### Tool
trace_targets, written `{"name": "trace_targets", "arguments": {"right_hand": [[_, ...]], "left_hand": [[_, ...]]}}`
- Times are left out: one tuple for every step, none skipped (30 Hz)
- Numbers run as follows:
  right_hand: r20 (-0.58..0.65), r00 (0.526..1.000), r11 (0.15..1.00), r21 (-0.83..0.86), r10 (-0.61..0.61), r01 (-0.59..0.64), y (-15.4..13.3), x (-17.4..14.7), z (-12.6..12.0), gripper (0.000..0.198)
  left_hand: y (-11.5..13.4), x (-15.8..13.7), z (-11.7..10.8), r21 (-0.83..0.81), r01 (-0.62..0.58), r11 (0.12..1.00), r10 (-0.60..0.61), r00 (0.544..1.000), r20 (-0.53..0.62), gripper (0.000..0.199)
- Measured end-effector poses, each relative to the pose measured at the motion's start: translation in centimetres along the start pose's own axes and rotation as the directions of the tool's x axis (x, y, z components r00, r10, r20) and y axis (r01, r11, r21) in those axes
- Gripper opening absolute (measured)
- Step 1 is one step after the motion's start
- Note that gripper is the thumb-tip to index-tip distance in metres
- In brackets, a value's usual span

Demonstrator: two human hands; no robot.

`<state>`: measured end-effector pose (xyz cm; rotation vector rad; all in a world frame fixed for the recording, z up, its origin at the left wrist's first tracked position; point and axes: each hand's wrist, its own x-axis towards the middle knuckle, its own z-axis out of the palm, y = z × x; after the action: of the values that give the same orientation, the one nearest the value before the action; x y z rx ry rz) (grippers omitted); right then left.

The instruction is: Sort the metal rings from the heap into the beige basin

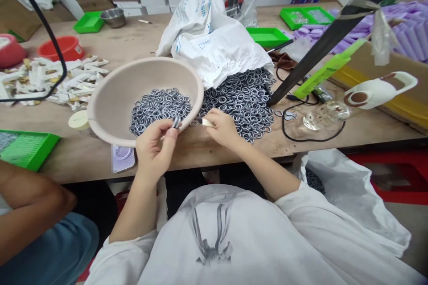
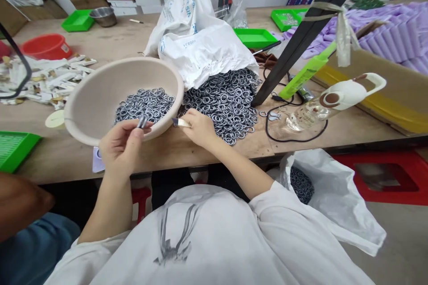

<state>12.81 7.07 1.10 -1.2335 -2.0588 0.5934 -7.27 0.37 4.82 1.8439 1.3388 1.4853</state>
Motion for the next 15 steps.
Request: {"name": "trace_targets", "arguments": {"right_hand": [[0.088, 0.996, 0.988, -0.152, -0.001, 0.015, 0.3, 0.2, 0.2, 0.023], [0.181, 0.983, 0.96, -0.278, 0.014, 0.038, 0.5, 0.4, 0.5, 0.025], [0.256, 0.966, 0.925, -0.374, 0.039, 0.062, 0.5, 0.6, 0.7, 0.03], [0.31, 0.948, 0.893, -0.441, 0.064, 0.084, 0.5, 0.8, 1.0, 0.037], [0.345, 0.935, 0.868, -0.487, 0.084, 0.102, 0.4, 0.9, 1.3, 0.042], [0.364, 0.926, 0.848, -0.518, 0.099, 0.113, 0.4, 1.0, 1.6, 0.046], [0.372, 0.922, 0.835, -0.537, 0.109, 0.118, 0.5, 1.1, 1.9, 0.047], [0.376, 0.92, 0.831, -0.543, 0.113, 0.12, 0.6, 1.1, 2.0, 0.047], [0.373, 0.922, 0.838, -0.532, 0.105, 0.12, 0.9, 0.9, 2.1, 0.047], [0.363, 0.928, 0.856, -0.502, 0.083, 0.12, 1.1, 0.7, 2.0, 0.044], [0.335, 0.941, 0.887, -0.447, 0.047, 0.114, 1.3, 0.3, 1.8, 0.041], [0.274, 0.962, 0.927, -0.362, 0.004, 0.099, 1.4, -0.2, 1.5, 0.036], [0.18, 0.983, 0.965, -0.248, -0.037, 0.082, 1.2, -0.7, 1.0, 0.031], [0.066, 0.996, 0.992, -0.109, -0.064, 0.07, 0.8, -1.2, 0.5, 0.028], [-0.073, 0.995, 0.997, 0.042, -0.062, 0.066, 0.1, -1.7, -0.1, 0.028]], "left_hand": [[-0.2, 0.2, -0.4, -0.013, 0.024, 1.0, -0.025, 0.999, -0.028, 0.019], [-0.4, 0.5, -0.7, -0.025, 0.046, 0.999, -0.047, 0.998, -0.04, 0.019], [-0.7, 0.8, -1.0, -0.021, 0.064, 0.998, -0.065, 0.997, -0.039, 0.019], [-1.0, 1.1, -1.2, 0.016, 0.083, 0.996, -0.083, 0.996, -0.029, 0.02], [-1.2, 1.5, -1.4, 0.074, 0.097, 0.993, -0.095, 0.995, -0.022, 0.021], [-1.5, 1.8, -1.7, 0.142, 0.099, 0.985, -0.098, 0.995, -0.018, 0.022], [-1.7, 2.2, -1.9, 0.208, 0.091, 0.974, -0.09, 0.996, -0.014, 0.022], [-1.8, 2.4, -2.1, 0.263, 0.076, 0.962, -0.077, 0.997, -0.006, 0.022], [-1.8, 2.6, -2.3, 0.299, 0.055, 0.953, -0.056, 0.998, -0.003, 0.021], [-1.7, 2.7, -2.5, 0.313, 0.03, 0.949, -0.031, 1.0, -0.004, 0.02], [-1.6, 2.6, -2.6, 0.304, 0.006, 0.953, -0.004, 1.0, -0.008, 0.019], [-1.3, 2.4, -2.6, 0.273, -0.014, 0.962, 0.017, 1.0, -0.008, 0.019], [-1.0, 2.1, -2.5, 0.222, -0.026, 0.975, 0.027, 1.0, -0.002, 0.018], [-0.7, 1.7, -2.2, 0.16, -0.028, 0.987, 0.026, 1.0, 0.015, 0.018], [-0.4, 1.3, -1.9, 0.097, -0.022, 0.995, 0.017, 0.999, 0.047, 0.018]]}}
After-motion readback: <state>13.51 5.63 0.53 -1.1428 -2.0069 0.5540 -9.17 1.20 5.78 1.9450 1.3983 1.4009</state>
